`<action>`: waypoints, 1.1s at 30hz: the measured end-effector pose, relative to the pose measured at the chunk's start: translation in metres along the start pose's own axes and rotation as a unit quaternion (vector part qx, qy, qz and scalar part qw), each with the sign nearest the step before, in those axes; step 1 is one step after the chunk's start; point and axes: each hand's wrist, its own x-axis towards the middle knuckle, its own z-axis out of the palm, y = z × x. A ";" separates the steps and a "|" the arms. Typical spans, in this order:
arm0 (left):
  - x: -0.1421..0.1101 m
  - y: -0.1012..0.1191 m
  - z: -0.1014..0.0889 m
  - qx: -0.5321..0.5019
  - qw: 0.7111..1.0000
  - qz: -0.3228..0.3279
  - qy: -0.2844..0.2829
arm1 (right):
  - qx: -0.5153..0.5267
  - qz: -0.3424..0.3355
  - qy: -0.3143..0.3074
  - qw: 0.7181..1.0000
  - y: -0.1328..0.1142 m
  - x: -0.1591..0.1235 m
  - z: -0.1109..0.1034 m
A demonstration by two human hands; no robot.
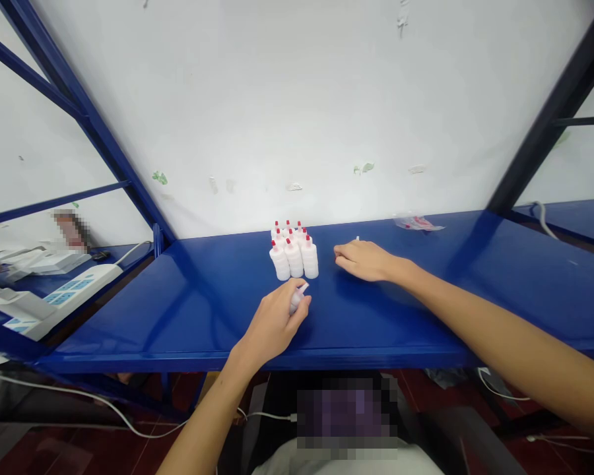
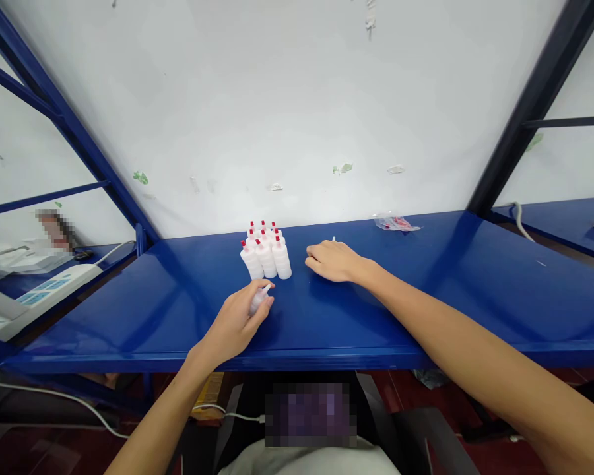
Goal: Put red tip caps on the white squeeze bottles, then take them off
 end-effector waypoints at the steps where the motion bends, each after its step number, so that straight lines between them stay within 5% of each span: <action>1: 0.000 0.000 0.000 0.002 1.000 0.006 0.001 | -0.030 0.020 -0.016 0.999 0.003 0.002 0.003; 7: 0.001 -0.001 0.001 -0.016 1.000 -0.023 -0.001 | -0.065 0.075 -0.062 0.993 0.010 0.006 0.008; 10: 0.001 -0.003 0.002 -0.054 0.996 -0.067 0.001 | -0.041 0.090 -0.006 0.995 0.005 0.002 -0.002; 14: 0.001 -0.004 0.002 -0.058 0.997 -0.049 -0.002 | 0.071 -0.076 0.063 0.993 -0.024 -0.009 -0.006; 16: 0.002 -0.004 0.002 -0.061 0.998 -0.023 -0.003 | 0.158 -0.186 0.036 0.969 -0.045 -0.015 0.000; 19: 0.002 -0.005 0.003 -0.078 0.997 -0.009 -0.003 | 0.292 -0.230 0.025 0.928 -0.066 -0.017 0.012; 22: 0.002 -0.006 0.003 -0.076 0.997 -0.027 0.012 | 0.328 -0.166 0.119 0.922 -0.055 -0.012 0.015; 26: 0.001 -0.003 0.003 -0.021 0.999 -0.026 0.024 | 0.187 0.053 0.287 0.938 -0.001 0.001 0.005; 29: -0.002 0.000 0.001 -0.017 1.000 -0.009 0.023 | 0.063 0.209 0.249 0.944 0.034 0.009 0.000; 33: -0.006 0.002 -0.002 -0.057 0.998 0.003 0.010 | 0.026 0.284 0.186 0.940 0.047 0.015 0.003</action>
